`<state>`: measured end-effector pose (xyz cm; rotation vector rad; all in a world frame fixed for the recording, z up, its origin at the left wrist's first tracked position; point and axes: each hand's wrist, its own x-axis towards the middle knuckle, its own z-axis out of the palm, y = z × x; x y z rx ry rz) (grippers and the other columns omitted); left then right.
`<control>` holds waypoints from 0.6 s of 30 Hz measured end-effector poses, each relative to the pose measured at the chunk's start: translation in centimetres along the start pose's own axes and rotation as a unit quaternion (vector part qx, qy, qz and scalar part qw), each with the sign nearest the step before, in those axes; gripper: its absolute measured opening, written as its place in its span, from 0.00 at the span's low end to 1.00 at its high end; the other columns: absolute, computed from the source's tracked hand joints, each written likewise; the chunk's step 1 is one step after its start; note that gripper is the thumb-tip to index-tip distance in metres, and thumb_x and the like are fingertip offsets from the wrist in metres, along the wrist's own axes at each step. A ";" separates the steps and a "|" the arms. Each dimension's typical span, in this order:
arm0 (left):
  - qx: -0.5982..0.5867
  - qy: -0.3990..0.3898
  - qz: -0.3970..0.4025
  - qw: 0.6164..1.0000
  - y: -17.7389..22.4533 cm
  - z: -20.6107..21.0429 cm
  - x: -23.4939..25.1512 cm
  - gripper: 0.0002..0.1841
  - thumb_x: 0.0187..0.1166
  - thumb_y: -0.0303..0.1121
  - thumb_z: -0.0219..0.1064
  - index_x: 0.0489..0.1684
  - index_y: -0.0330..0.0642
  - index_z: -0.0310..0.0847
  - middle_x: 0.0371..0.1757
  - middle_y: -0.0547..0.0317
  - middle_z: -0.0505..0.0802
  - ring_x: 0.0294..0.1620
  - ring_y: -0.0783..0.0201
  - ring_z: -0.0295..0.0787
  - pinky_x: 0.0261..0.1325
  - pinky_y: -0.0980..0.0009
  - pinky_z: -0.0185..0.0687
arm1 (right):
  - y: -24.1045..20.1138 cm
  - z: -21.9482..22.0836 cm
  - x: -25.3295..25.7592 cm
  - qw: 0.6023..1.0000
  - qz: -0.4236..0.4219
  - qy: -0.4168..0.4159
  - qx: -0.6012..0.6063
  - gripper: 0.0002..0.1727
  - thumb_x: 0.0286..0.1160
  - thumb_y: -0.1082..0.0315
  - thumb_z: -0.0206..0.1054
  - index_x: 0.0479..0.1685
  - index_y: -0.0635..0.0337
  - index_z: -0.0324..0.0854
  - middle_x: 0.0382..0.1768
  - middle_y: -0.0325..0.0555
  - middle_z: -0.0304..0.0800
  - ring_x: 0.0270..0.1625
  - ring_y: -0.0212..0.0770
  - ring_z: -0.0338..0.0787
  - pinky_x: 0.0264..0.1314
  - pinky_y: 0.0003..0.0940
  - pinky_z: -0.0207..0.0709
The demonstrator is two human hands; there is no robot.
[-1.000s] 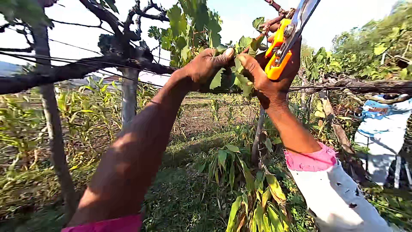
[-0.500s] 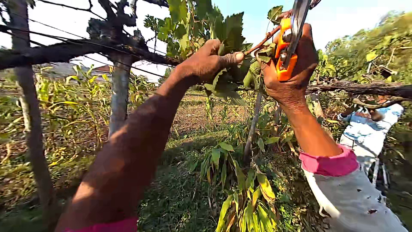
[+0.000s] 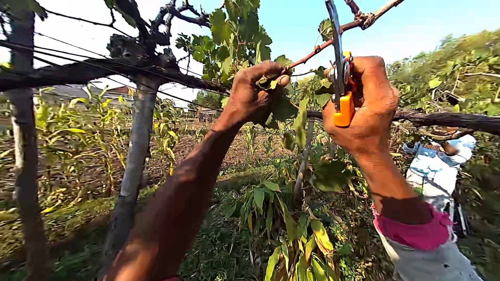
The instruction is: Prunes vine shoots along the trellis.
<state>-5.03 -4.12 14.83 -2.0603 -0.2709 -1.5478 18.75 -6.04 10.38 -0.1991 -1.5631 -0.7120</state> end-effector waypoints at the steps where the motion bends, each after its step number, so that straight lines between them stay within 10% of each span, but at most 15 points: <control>1: 0.007 0.008 0.001 1.000 0.1 0.0 -0.1 0.10 0.82 0.32 0.68 0.50 0.36 0.89 0.45 0.62 0.94 0.45 0.82 0.88 0.55 0.80 0.84 | -0.6 0.1 0.5 1.000 -0.023 0.016 -0.012 0.31 0.62 0.71 0.74 0.70 0.65 0.73 0.55 0.56 0.84 0.49 0.45 0.89 0.44 0.39 0.85; 4: 0.069 0.022 0.010 0.997 0.5 0.2 -0.2 0.07 0.76 0.31 0.69 0.42 0.36 0.90 0.38 0.63 0.93 0.40 0.84 0.86 0.49 0.82 0.80 | -1.9 0.5 2.5 0.992 -0.066 0.036 -0.105 0.33 0.62 0.69 0.77 0.71 0.68 0.75 0.60 0.66 0.83 0.52 0.60 0.88 0.45 0.52 0.81; 11: 0.210 -0.055 -0.057 0.975 -1.1 0.4 0.2 0.06 0.67 0.31 0.74 0.36 0.41 0.93 0.39 0.49 0.92 0.49 0.51 0.86 0.57 0.52 0.75 | -4.3 -0.4 3.9 0.973 0.028 -0.127 -0.189 0.29 0.72 0.63 0.75 0.70 0.67 0.74 0.57 0.73 0.82 0.53 0.73 0.85 0.47 0.64 0.76; 15: 0.233 -0.207 -0.206 0.928 -1.2 0.2 1.8 0.15 0.76 0.40 0.71 0.57 0.47 0.92 0.63 0.43 0.89 0.73 0.40 0.79 0.71 0.32 0.69 | -3.5 1.4 6.5 0.967 0.098 -0.100 -0.215 0.26 0.67 0.62 0.72 0.67 0.60 0.81 0.52 0.63 0.90 0.56 0.68 0.88 0.49 0.65 0.75; 18: 0.193 -0.258 -0.207 0.924 -1.6 0.1 2.7 0.16 0.74 0.32 0.72 0.60 0.45 0.87 0.58 0.46 0.92 0.62 0.46 0.88 0.65 0.37 0.77 | -1.2 2.4 7.4 0.982 0.088 -0.060 -0.154 0.26 0.60 0.63 0.70 0.63 0.57 0.85 0.48 0.55 0.92 0.53 0.58 0.90 0.48 0.60 0.77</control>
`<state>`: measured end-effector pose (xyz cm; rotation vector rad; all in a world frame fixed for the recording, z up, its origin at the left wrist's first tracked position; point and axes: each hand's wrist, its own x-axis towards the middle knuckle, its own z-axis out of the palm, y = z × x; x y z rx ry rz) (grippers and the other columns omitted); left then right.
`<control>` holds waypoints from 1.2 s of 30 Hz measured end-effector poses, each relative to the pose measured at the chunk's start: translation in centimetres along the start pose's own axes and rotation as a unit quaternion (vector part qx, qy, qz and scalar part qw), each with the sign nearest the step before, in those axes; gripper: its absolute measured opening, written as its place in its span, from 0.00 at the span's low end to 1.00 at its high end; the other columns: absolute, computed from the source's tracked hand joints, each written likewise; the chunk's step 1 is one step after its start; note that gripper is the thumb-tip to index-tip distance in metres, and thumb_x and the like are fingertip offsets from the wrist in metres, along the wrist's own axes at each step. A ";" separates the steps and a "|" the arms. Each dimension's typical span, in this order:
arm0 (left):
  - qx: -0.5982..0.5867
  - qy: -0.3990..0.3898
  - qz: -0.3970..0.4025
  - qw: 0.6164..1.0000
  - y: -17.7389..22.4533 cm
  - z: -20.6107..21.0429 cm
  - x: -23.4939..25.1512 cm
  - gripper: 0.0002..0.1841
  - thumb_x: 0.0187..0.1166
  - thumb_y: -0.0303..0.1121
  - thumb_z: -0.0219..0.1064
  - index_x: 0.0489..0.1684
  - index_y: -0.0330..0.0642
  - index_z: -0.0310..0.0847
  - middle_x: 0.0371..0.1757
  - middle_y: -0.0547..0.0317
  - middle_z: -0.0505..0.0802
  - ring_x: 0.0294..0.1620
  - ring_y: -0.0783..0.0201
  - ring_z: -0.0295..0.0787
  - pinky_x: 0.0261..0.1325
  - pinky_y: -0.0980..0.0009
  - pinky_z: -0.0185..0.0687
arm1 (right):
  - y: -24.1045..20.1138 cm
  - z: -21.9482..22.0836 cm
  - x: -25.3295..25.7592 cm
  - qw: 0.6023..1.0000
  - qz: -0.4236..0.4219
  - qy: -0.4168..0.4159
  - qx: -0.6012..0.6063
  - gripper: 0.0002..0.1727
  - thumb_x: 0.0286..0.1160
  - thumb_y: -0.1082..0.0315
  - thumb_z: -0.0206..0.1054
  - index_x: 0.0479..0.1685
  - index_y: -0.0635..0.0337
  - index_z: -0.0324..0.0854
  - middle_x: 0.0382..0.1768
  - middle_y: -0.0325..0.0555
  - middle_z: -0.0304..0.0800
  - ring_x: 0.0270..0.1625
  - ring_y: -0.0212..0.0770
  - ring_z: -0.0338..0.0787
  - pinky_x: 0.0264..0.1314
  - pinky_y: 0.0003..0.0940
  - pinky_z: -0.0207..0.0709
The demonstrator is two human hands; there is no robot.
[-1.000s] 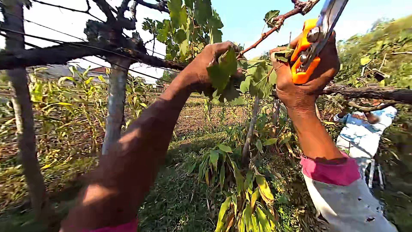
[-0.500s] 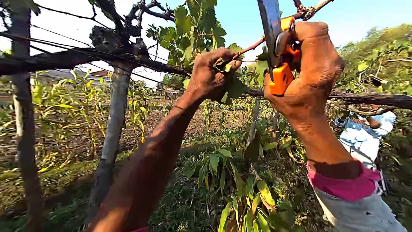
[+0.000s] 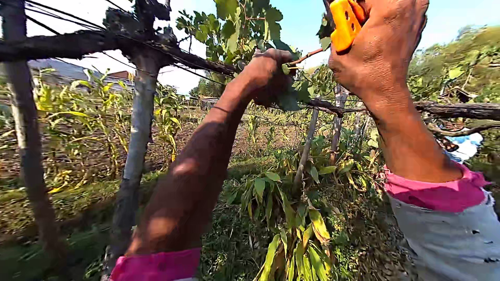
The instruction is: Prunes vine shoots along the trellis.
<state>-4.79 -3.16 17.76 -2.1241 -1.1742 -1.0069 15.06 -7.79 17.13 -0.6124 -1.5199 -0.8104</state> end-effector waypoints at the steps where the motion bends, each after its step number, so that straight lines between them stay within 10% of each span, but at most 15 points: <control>1: -0.015 -0.012 0.011 1.000 -0.3 0.0 0.3 0.17 0.73 0.30 0.72 0.60 0.44 0.85 0.57 0.48 0.92 0.59 0.49 0.89 0.63 0.39 0.78 | 0.9 0.4 0.1 0.998 -0.023 0.004 0.052 0.24 0.61 0.64 0.70 0.61 0.57 0.84 0.48 0.50 0.92 0.51 0.49 0.91 0.50 0.52 0.80; 7: -0.116 0.047 0.061 0.990 -1.5 -0.2 -0.4 0.19 0.82 0.36 0.68 0.67 0.37 0.77 0.63 0.47 0.87 0.62 0.61 0.85 0.69 0.59 0.80 | 4.5 2.9 -3.4 0.977 -0.086 0.006 0.193 0.24 0.58 0.73 0.67 0.60 0.66 0.80 0.49 0.50 0.91 0.45 0.36 0.91 0.46 0.34 0.86; 14: -0.252 0.153 0.094 0.951 -1.4 0.6 -2.3 0.12 0.90 0.41 0.55 0.57 0.43 0.74 0.45 0.64 0.82 0.43 0.77 0.81 0.49 0.77 0.80 | 5.6 5.1 -10.8 0.950 0.108 -0.118 0.269 0.30 0.59 0.66 0.67 0.68 0.57 0.75 0.34 0.49 0.83 0.22 0.42 0.81 0.17 0.41 0.75; 25: -0.426 0.155 0.061 0.889 -1.7 0.9 -2.2 0.08 0.93 0.33 0.50 0.43 0.49 0.75 0.34 0.72 0.82 0.38 0.77 0.81 0.46 0.76 0.81 | 4.6 5.6 -9.8 0.971 0.069 -0.163 0.162 0.27 0.59 0.70 0.75 0.64 0.63 0.80 0.55 0.59 0.86 0.47 0.56 0.89 0.44 0.61 0.81; 33: -0.452 0.158 -0.020 0.878 -1.0 0.5 -2.4 0.06 0.90 0.32 0.56 0.45 0.46 0.79 0.34 0.71 0.86 0.36 0.77 0.84 0.45 0.76 0.84 | 3.6 4.4 -8.9 0.983 0.064 -0.168 0.031 0.30 0.58 0.66 0.77 0.66 0.60 0.78 0.45 0.64 0.88 0.43 0.69 0.90 0.36 0.71 0.76; 36: -0.484 0.153 -0.045 0.860 -0.4 0.2 -2.9 0.07 0.91 0.33 0.55 0.43 0.47 0.78 0.31 0.70 0.88 0.33 0.76 0.87 0.42 0.75 0.86 | 4.0 4.6 -9.5 0.980 0.097 -0.119 0.127 0.27 0.61 0.66 0.68 0.65 0.58 0.76 0.35 0.55 0.85 0.28 0.55 0.86 0.22 0.58 0.75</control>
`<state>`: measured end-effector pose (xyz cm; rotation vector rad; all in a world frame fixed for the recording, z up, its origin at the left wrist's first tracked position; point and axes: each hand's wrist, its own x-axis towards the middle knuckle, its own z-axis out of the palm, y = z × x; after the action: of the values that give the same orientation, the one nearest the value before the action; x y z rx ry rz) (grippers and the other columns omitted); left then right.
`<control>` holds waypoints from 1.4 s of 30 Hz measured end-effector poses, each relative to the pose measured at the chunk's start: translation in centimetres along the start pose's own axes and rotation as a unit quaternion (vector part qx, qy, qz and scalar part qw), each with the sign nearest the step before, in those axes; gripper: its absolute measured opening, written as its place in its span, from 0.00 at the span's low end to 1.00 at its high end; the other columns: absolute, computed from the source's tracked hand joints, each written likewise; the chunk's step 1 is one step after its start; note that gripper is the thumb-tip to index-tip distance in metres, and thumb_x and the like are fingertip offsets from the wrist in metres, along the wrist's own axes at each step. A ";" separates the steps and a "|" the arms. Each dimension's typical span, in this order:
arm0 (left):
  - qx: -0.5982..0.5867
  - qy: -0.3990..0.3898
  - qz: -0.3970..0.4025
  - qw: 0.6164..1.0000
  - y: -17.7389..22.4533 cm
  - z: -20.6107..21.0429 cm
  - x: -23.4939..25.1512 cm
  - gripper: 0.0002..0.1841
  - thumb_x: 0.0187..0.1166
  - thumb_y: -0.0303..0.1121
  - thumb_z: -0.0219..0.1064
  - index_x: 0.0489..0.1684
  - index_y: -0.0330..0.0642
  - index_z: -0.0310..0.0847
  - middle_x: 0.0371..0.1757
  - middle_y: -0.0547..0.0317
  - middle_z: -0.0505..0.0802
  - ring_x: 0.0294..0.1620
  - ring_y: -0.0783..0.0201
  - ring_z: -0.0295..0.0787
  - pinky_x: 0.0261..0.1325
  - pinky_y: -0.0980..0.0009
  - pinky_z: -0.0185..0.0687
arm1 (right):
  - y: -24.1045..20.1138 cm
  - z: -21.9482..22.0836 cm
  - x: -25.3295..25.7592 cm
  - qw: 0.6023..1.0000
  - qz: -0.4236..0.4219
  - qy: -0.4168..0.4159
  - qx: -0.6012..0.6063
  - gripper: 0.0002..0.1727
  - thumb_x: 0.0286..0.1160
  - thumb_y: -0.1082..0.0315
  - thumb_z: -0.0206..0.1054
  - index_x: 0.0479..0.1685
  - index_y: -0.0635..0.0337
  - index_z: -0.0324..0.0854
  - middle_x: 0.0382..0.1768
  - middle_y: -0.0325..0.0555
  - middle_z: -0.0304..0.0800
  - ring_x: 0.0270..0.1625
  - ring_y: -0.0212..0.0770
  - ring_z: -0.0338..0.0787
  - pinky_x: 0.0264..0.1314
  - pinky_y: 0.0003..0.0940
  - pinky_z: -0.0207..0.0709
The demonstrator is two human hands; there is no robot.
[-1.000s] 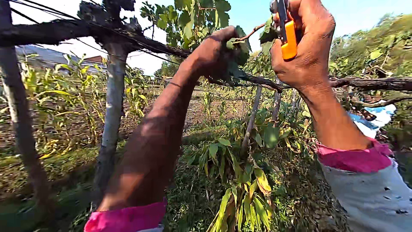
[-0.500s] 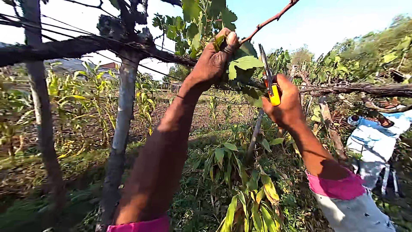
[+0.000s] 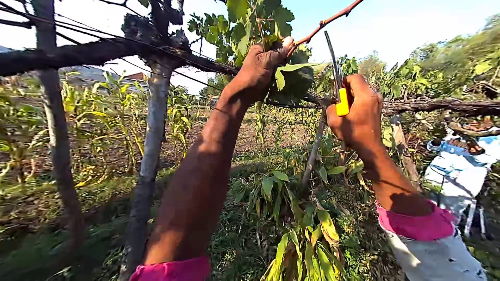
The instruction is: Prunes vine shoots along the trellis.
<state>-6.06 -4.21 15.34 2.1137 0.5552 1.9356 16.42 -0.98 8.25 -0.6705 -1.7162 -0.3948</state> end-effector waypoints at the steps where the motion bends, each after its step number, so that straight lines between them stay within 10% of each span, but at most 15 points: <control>1: -0.013 0.002 -0.007 1.000 0.3 0.1 -0.1 0.07 0.90 0.32 0.55 0.43 0.47 0.78 0.31 0.69 0.88 0.33 0.75 0.88 0.41 0.75 0.87 | 0.3 0.3 -0.1 0.998 0.006 0.020 0.063 0.26 0.61 0.65 0.66 0.64 0.58 0.76 0.33 0.50 0.85 0.24 0.48 0.84 0.18 0.50 0.75; 3: -0.036 0.009 -0.027 0.999 0.8 0.3 -0.6 0.08 0.90 0.30 0.55 0.42 0.46 0.79 0.31 0.68 0.90 0.34 0.75 0.89 0.42 0.75 0.88 | 0.7 1.6 -0.5 0.967 -0.026 0.062 0.248 0.25 0.65 0.66 0.70 0.65 0.60 0.76 0.42 0.41 0.88 0.32 0.33 0.88 0.28 0.31 0.84; 7: -0.040 -0.004 -0.031 0.999 0.9 0.4 -0.9 0.08 0.88 0.27 0.55 0.41 0.45 0.79 0.31 0.68 0.90 0.33 0.74 0.89 0.40 0.74 0.88 | 0.2 5.4 2.0 0.842 -0.210 0.125 0.481 0.35 0.69 0.58 0.76 0.66 0.73 0.66 0.68 0.57 0.84 0.62 0.42 0.89 0.63 0.37 0.86; 11: -0.025 -0.035 -0.040 0.998 1.0 0.5 -1.0 0.09 0.87 0.25 0.53 0.42 0.46 0.80 0.31 0.69 0.91 0.34 0.75 0.90 0.41 0.75 0.89 | -3.6 6.1 4.5 0.849 -0.208 0.198 0.443 0.22 0.66 0.80 0.67 0.61 0.77 0.72 0.54 0.51 0.89 0.59 0.35 0.89 0.67 0.34 0.84; 17: -0.012 0.032 -0.016 0.999 0.2 0.5 -0.7 0.09 0.91 0.31 0.53 0.44 0.43 0.79 0.33 0.67 0.90 0.34 0.72 0.89 0.42 0.71 0.89 | -4.9 5.4 4.3 0.850 -0.217 0.303 0.372 0.22 0.63 0.81 0.67 0.58 0.82 0.72 0.47 0.52 0.87 0.51 0.32 0.90 0.58 0.29 0.86; 20: -0.031 0.022 -0.009 0.999 0.4 0.5 -0.7 0.11 0.94 0.36 0.51 0.48 0.43 0.77 0.34 0.65 0.90 0.36 0.71 0.90 0.44 0.70 0.90 | -3.7 3.6 2.0 0.914 -0.149 0.236 0.295 0.20 0.70 0.75 0.70 0.59 0.74 0.75 0.44 0.41 0.85 0.46 0.24 0.86 0.54 0.24 0.84; 25: -0.064 0.046 0.016 0.997 0.0 0.3 -0.5 0.08 0.85 0.28 0.54 0.37 0.48 0.77 0.28 0.69 0.88 0.31 0.74 0.86 0.36 0.75 0.85 | -1.3 1.3 -0.3 0.999 -0.037 0.013 -0.016 0.32 0.56 0.69 0.77 0.67 0.62 0.77 0.46 0.62 0.89 0.42 0.64 0.91 0.36 0.66 0.80; 29: -0.063 0.053 0.018 0.996 0.1 0.3 -0.6 0.08 0.84 0.26 0.54 0.37 0.48 0.76 0.28 0.70 0.88 0.31 0.76 0.86 0.37 0.76 0.85 | -2.0 0.7 0.9 0.992 -0.022 -0.013 -0.121 0.30 0.54 0.66 0.76 0.64 0.59 0.80 0.45 0.62 0.90 0.42 0.67 0.91 0.35 0.67 0.78; 39: -0.047 0.106 -0.018 0.993 -0.1 0.1 -0.9 0.06 0.83 0.28 0.54 0.38 0.49 0.74 0.29 0.68 0.87 0.31 0.72 0.87 0.36 0.71 0.87 | -2.3 1.9 -3.2 0.998 -0.050 -0.010 -0.032 0.18 0.62 0.62 0.76 0.48 0.63 0.82 0.24 0.54 0.86 0.26 0.59 0.88 0.24 0.59 0.78; 42: -0.049 0.165 0.058 0.983 -0.7 -0.4 -0.6 0.04 0.81 0.26 0.53 0.41 0.47 0.72 0.30 0.68 0.87 0.33 0.72 0.87 0.42 0.69 0.88 | -1.2 1.9 -8.6 0.990 0.068 -0.126 0.007 0.29 0.56 0.65 0.79 0.61 0.66 0.82 0.37 0.62 0.91 0.40 0.66 0.91 0.40 0.68 0.80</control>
<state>-6.56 -3.84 14.59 1.8119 0.3913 2.3476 15.42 -2.66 -0.39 -0.8503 -1.8956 -0.2094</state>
